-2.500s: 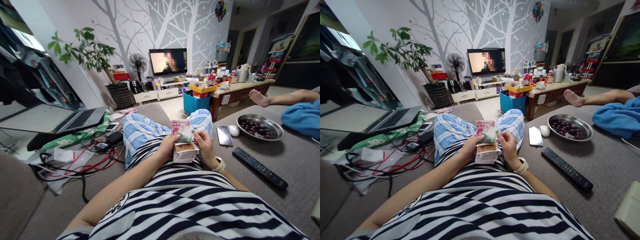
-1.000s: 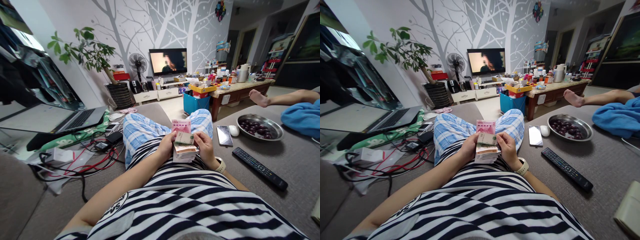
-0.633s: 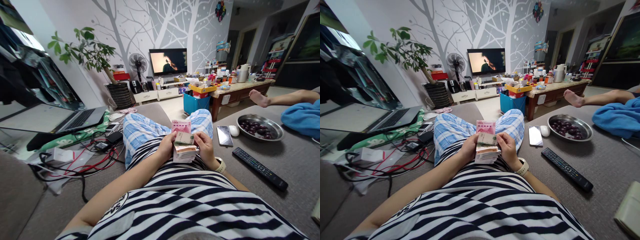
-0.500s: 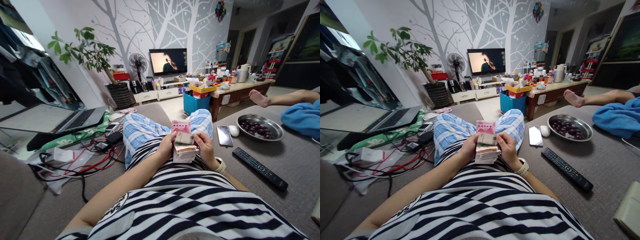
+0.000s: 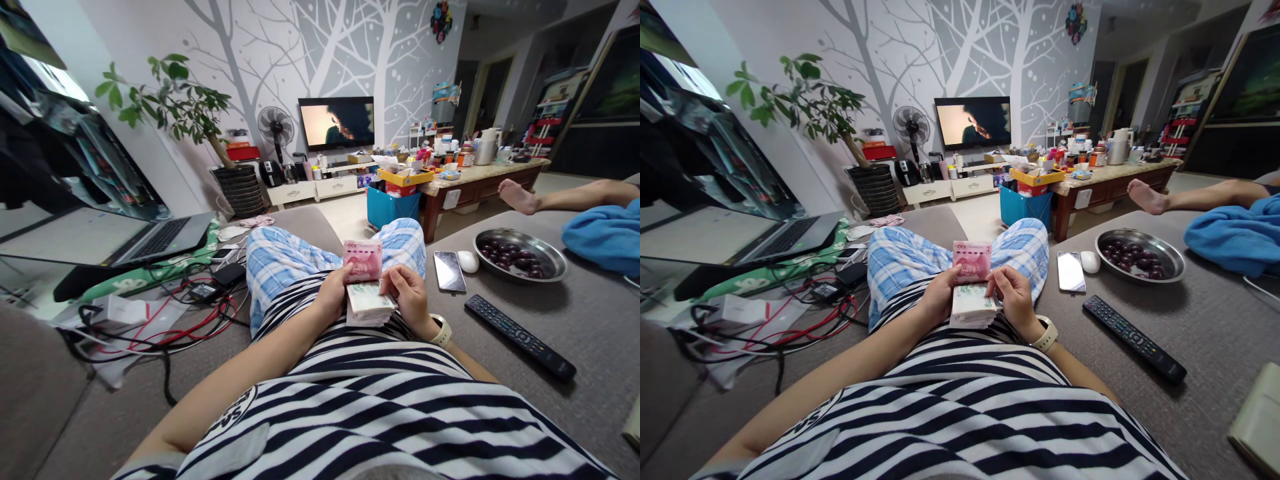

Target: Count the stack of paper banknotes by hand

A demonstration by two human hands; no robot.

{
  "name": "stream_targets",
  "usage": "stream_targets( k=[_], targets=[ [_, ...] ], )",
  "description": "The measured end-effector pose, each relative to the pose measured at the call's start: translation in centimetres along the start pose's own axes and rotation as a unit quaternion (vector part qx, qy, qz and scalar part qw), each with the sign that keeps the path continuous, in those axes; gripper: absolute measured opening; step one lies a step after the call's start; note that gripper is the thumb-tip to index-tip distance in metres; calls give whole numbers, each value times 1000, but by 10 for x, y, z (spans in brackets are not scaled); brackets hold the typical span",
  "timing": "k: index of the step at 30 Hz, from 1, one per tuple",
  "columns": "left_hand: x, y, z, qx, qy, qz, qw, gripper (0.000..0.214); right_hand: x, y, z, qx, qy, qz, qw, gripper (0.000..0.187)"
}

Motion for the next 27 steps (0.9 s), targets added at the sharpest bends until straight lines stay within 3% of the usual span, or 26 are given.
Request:
stream_targets(
  k=[4,12,27],
  targets=[
    [-1,-1,-1,-21,-9,11,1000,40,1,0,1,2,6,-12,1000,41],
    [-5,-4,-8,-6,-15,35,999,36,-4,6,7,-34,-23,-72,997,49],
    [-3,-3,-4,-15,-33,49,998,36,-4,6,6,-37,-18,-101,994,45]
  ],
)
Point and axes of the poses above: each hand's wrist, its own z-axis towards the middle knuckle, its own y-axis out of the back of the hand, x = y × z, the point moved 3 cm from there along z, towards the middle knuckle, and after that the axes turned 5 degrees about y, right-handed, at the moved point
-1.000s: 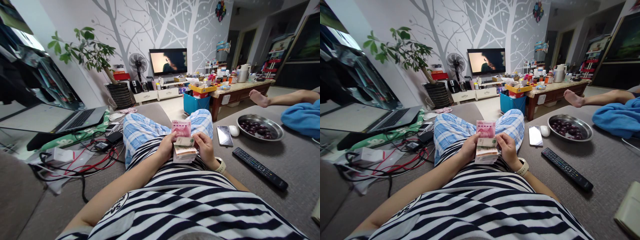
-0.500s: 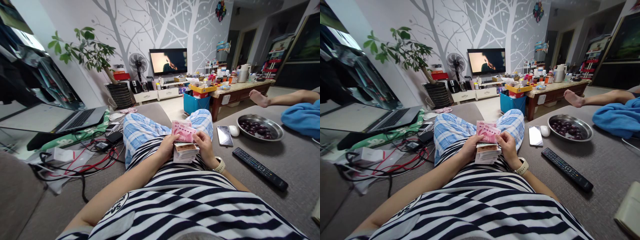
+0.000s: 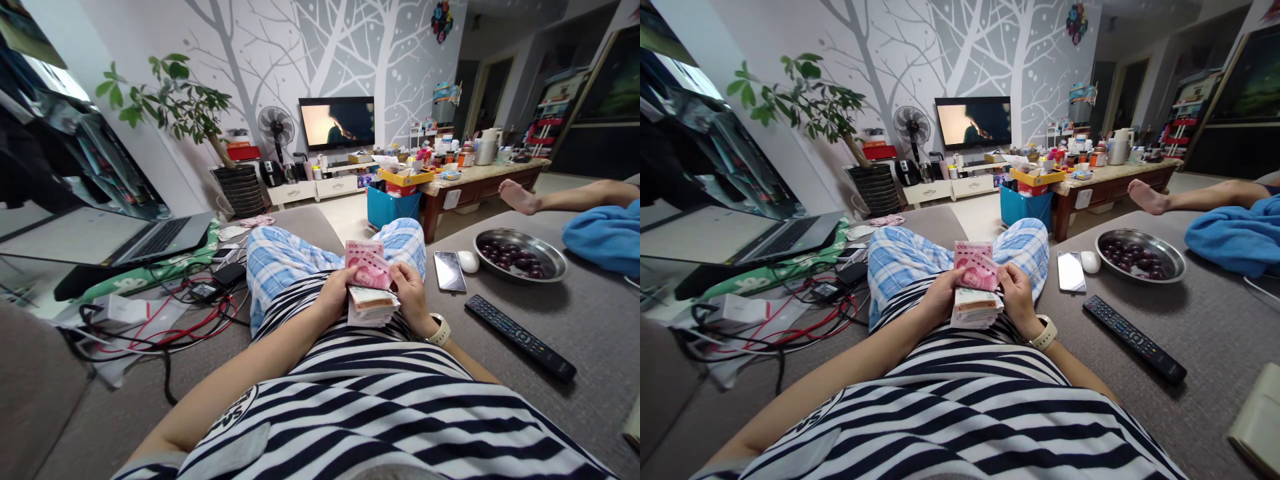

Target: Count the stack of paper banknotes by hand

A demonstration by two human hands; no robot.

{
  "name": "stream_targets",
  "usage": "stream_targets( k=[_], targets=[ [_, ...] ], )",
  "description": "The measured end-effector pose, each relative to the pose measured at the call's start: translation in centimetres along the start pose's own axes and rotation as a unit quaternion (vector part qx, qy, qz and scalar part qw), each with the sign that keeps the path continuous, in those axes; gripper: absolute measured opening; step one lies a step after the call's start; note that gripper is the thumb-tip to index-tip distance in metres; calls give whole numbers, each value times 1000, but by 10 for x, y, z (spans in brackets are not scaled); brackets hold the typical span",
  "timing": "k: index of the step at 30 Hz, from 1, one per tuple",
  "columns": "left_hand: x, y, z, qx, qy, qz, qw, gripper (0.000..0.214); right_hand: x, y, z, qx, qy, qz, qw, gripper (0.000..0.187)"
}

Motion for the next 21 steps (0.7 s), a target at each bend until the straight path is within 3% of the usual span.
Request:
stream_targets(
  k=[12,21],
  targets=[
    [3,3,6,9,10,-18,1000,42,-5,3,0,-30,12,-6,999,45],
    [0,2,7,-54,14,-73,996,35,6,2,-3,-30,30,4,999,44]
  ],
)
Point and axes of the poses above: each hand's wrist, its own z-axis towards the middle knuckle, its own y-axis out of the back of the hand, x = y × z, the point moved 3 cm from there along z, towards the middle knuckle, and after that the axes turned 5 degrees about y, right-handed, at the moved point
